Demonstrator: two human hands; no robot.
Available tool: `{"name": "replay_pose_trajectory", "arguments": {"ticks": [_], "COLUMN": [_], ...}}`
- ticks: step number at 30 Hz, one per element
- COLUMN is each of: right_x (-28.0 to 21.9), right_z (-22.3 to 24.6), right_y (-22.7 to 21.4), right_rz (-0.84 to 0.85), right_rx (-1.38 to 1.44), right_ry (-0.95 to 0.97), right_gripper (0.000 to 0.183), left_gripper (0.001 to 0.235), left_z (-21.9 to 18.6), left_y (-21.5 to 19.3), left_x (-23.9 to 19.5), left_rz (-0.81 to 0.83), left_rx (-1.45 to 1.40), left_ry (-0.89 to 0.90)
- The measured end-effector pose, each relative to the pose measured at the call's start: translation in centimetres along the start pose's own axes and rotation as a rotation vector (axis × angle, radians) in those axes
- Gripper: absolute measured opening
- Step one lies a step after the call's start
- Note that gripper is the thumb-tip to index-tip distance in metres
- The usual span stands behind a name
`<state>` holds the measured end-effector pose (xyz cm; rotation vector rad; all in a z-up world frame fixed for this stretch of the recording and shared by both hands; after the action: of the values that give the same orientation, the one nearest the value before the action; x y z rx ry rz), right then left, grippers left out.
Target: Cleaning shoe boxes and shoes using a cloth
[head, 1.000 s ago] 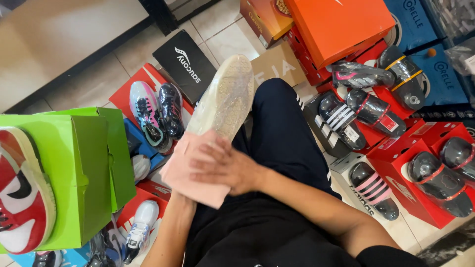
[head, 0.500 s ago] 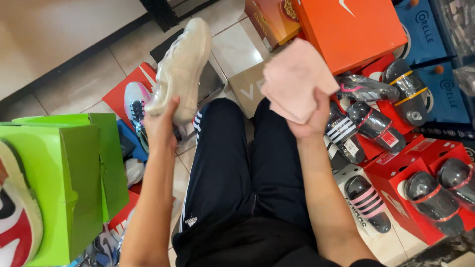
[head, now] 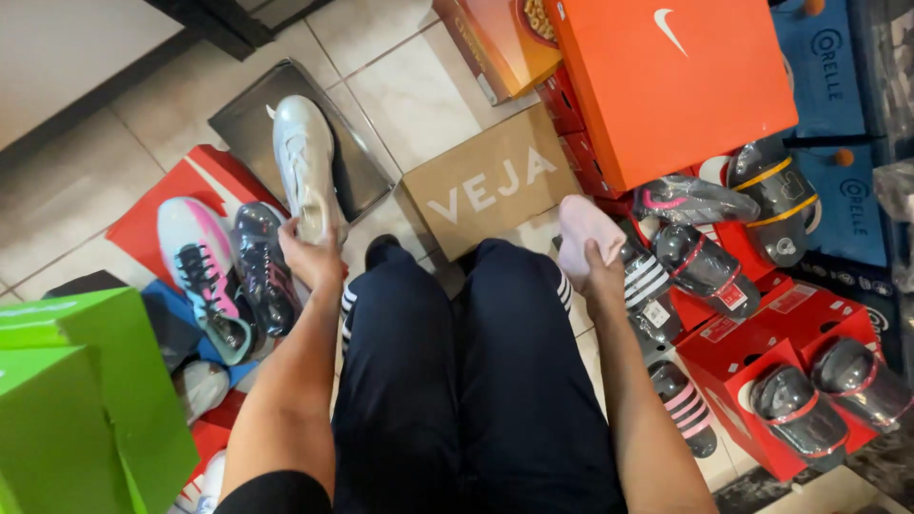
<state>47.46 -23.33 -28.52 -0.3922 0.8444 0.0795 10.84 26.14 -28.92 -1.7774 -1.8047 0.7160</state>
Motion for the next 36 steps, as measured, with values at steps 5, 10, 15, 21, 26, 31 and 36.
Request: {"name": "replay_pose_trajectory", "arguments": {"ticks": [5, 10, 15, 21, 26, 31, 36], "right_x": [1.5, 4.4, 17.9, 25.8, 24.2, 30.0, 11.5], "right_z": [7.3, 12.0, 4.1, -3.2, 1.5, -3.0, 4.7], "right_y": [5.1, 12.1, 12.1, 5.2, 6.9, 1.0, 11.6], "right_rz": [-0.103, -0.083, -0.08, -0.107, 0.257, 0.129, 0.192], "right_rx": [-0.412, -0.609, -1.006, -1.151, -0.933, -0.835, -0.516], "right_ry": [-0.691, -0.756, -0.481, -0.046, -0.158, -0.05, 0.095], "right_gripper": [0.045, 0.047, 0.053, 0.107, 0.071, 0.063, 0.085], "left_gripper": [0.065, 0.031, 0.056, 0.114, 0.132, 0.119, 0.123], "left_z": [-5.0, -12.8, -0.6, 7.9, 0.9, -8.9, -18.3], "left_y": [-0.1, 4.8, 14.5, 21.5, 22.3, 19.8, 16.2], "left_x": [-1.1, -6.7, -13.3, -15.6, -16.0, -13.7, -9.2], "left_rz": [0.134, 0.755, 1.348, 1.244, 1.304, 1.306, 1.245], "left_rx": [0.186, 0.113, 0.126, 0.022, 0.065, -0.225, -0.342], "left_ry": [0.167, 0.539, -0.019, -0.601, -0.561, -0.384, -0.119]}}
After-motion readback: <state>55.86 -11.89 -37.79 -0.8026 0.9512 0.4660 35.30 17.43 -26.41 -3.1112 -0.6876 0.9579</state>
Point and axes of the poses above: each hand's wrist, its own x-axis towards the middle knuckle, its own y-axis out of the palm, z = x × y, the point moved 10 cm from there along x, towards the middle knuckle, and after that the axes turned 5 degrees about -x, right-handed, at the moved point
